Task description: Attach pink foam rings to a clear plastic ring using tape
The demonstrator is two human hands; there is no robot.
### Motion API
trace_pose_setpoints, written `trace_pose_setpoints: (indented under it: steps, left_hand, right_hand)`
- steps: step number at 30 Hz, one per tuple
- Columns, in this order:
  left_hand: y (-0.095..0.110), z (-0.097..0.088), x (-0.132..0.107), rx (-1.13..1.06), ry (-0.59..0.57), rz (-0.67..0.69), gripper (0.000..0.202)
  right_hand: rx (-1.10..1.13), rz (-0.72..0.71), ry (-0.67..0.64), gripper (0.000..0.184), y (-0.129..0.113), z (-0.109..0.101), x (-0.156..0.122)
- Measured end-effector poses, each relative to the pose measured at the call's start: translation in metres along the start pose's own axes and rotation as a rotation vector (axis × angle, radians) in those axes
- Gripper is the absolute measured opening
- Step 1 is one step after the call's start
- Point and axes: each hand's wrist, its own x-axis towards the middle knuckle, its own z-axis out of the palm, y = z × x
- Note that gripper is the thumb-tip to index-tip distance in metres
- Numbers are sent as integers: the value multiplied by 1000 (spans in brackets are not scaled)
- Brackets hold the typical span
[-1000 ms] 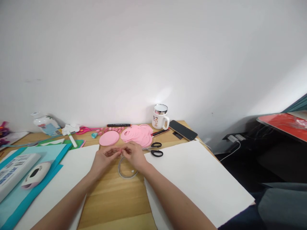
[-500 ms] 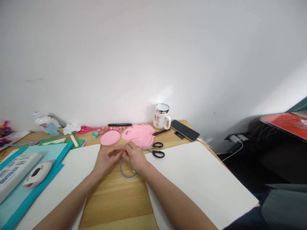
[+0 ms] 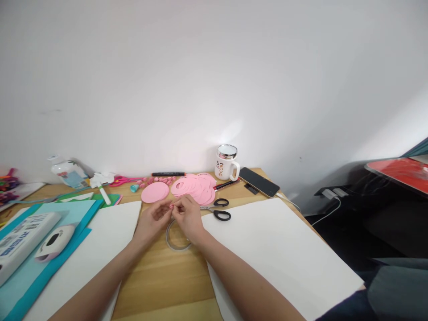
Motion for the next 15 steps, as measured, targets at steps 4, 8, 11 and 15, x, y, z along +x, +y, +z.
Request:
trace_pose_setpoints:
  steps: [4,8,11,15]
  left_hand:
    - [6,1,1,-43,21,-80,20]
    - [9,2,0,-70,51,-104,17]
    - [8,2,0,-47,58,-78,17]
    - [7,1,-1,-31,77,-62,19]
  right_hand:
    - [5,2,4,11,-1,3,-1]
    - [-19,-14,0,11,-3,5,-3]
    - [12,46,-4,10,-4,5,-3]
    - [165,192,-16,6,-5,6,-4]
